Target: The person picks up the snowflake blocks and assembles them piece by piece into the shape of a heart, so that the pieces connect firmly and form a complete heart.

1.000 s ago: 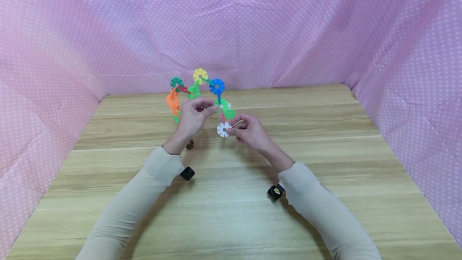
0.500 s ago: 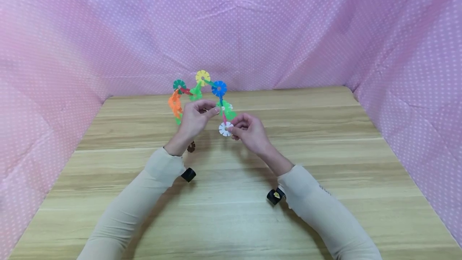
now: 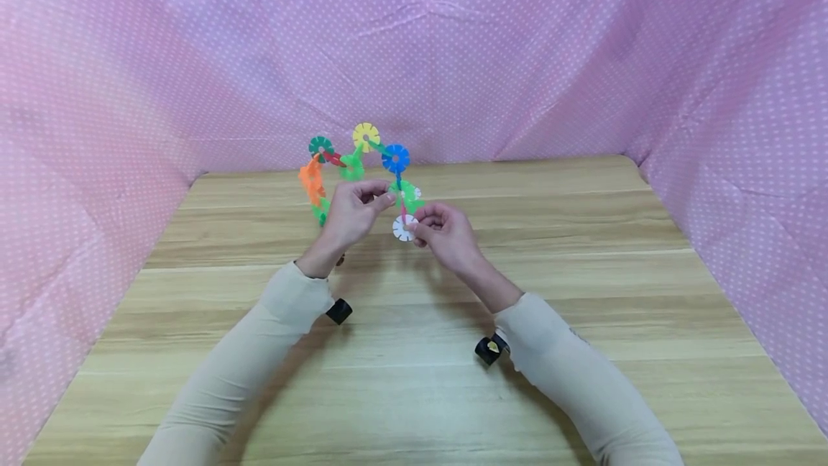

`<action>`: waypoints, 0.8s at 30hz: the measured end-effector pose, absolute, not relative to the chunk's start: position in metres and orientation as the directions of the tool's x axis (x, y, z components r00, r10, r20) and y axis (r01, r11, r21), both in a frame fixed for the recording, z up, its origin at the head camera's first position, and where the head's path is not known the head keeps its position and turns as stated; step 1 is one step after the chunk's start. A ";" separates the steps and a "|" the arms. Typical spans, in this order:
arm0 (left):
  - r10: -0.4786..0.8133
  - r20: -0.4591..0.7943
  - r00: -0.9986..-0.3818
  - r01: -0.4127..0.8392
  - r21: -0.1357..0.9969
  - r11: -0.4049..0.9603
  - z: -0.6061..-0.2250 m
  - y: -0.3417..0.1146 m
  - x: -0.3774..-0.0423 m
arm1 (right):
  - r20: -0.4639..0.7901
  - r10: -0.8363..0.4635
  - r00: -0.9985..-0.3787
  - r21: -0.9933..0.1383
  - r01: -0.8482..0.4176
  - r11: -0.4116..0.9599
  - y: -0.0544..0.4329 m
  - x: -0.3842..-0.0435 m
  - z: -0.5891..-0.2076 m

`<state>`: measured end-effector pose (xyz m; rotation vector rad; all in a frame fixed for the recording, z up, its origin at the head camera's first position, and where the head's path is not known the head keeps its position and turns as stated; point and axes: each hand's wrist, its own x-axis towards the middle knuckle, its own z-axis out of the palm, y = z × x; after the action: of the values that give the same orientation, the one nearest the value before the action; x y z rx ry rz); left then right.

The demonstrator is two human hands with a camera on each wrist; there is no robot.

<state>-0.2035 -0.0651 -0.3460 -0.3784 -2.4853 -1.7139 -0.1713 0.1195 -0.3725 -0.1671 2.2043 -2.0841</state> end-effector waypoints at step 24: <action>0.129 0.213 -0.969 0.245 0.903 0.352 -0.353 -0.076 -0.210 | 0.049 -0.274 -0.960 -0.997 -0.063 0.044 0.138 -0.194 -0.388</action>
<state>-0.2096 -0.0761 -0.3529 -0.3467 -2.4952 -1.6962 -0.1939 0.1382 -0.3882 -0.3516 2.1521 -2.0408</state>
